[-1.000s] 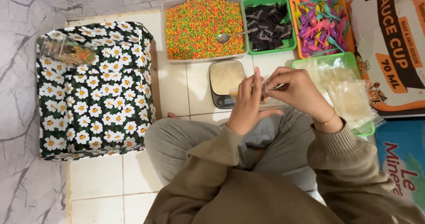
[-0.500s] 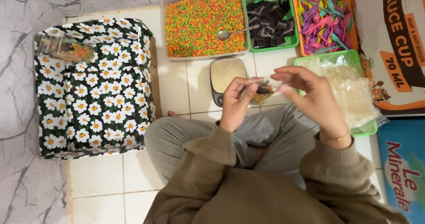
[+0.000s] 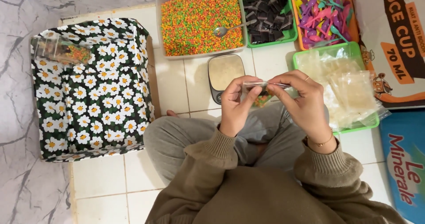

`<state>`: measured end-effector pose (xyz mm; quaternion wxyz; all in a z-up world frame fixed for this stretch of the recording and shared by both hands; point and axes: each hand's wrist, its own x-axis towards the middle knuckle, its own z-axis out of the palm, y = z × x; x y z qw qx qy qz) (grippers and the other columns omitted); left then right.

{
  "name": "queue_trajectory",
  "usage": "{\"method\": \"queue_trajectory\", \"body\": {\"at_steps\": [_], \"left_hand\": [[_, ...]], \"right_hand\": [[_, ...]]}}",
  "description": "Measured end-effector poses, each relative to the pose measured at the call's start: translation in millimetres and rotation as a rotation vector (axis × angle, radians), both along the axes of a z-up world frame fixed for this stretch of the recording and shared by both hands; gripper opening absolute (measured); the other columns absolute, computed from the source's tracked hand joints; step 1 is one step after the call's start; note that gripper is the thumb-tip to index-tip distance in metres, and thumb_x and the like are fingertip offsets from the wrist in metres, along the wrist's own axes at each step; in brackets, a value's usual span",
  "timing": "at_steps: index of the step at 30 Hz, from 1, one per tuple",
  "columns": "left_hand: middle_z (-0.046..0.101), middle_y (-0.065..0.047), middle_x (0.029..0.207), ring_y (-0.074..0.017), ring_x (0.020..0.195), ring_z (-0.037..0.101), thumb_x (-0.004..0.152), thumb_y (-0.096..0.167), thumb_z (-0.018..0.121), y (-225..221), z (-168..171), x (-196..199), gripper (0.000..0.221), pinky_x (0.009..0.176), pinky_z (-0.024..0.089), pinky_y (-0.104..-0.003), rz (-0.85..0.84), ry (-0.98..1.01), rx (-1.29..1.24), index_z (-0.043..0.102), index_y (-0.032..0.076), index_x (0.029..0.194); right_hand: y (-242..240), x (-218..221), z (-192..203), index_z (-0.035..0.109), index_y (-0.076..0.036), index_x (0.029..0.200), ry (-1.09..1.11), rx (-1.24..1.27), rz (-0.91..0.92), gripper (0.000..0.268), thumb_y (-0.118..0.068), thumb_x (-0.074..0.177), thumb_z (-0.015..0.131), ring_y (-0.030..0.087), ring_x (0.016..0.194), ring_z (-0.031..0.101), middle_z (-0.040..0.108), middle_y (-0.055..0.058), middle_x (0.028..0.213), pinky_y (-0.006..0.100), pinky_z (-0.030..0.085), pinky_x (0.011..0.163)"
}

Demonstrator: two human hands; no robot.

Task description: Manually portioning colorful sprinkles into small plastic bags using a spoon and a digital scale.

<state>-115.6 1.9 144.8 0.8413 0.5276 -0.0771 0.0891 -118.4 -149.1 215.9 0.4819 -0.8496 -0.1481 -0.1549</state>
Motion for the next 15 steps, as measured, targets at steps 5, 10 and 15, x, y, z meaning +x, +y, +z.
{"method": "queue_trajectory", "body": {"at_steps": [5,10,15], "left_hand": [[0.077,-0.008,0.102,-0.0107,0.103,0.069,0.096,0.012,0.076,4,5,1,0.013,0.095,0.054,-0.029,-0.015,-0.013,0.077,0.074,0.005,0.106],[0.076,-0.008,0.1,-0.013,0.099,0.07,0.095,0.011,0.076,6,8,0,0.01,0.093,0.054,-0.029,0.005,-0.041,0.12,0.076,0.006,0.103],[0.074,-0.01,0.1,-0.0147,0.098,0.07,0.098,0.009,0.072,4,12,-2,0.011,0.091,0.055,-0.032,-0.021,-0.074,0.096,0.073,0.003,0.107]], "right_hand": [[-1,0,1,0.078,-0.004,0.101,-0.024,-0.009,0.019,0.007,-0.001,0.095,0.08,0.029,0.085,0.073,0.072,0.011,0.09,0.038,0.057,0.081],[0,-1,2,0.077,-0.003,0.101,-0.017,-0.014,0.06,0.009,0.001,0.093,0.079,0.029,0.086,0.073,0.073,0.011,0.091,0.039,0.057,0.082],[1,0,3,0.076,-0.001,0.101,-0.095,-0.07,0.097,0.01,0.004,0.093,0.079,0.032,0.089,0.07,0.071,0.012,0.091,0.04,0.056,0.082]]}}
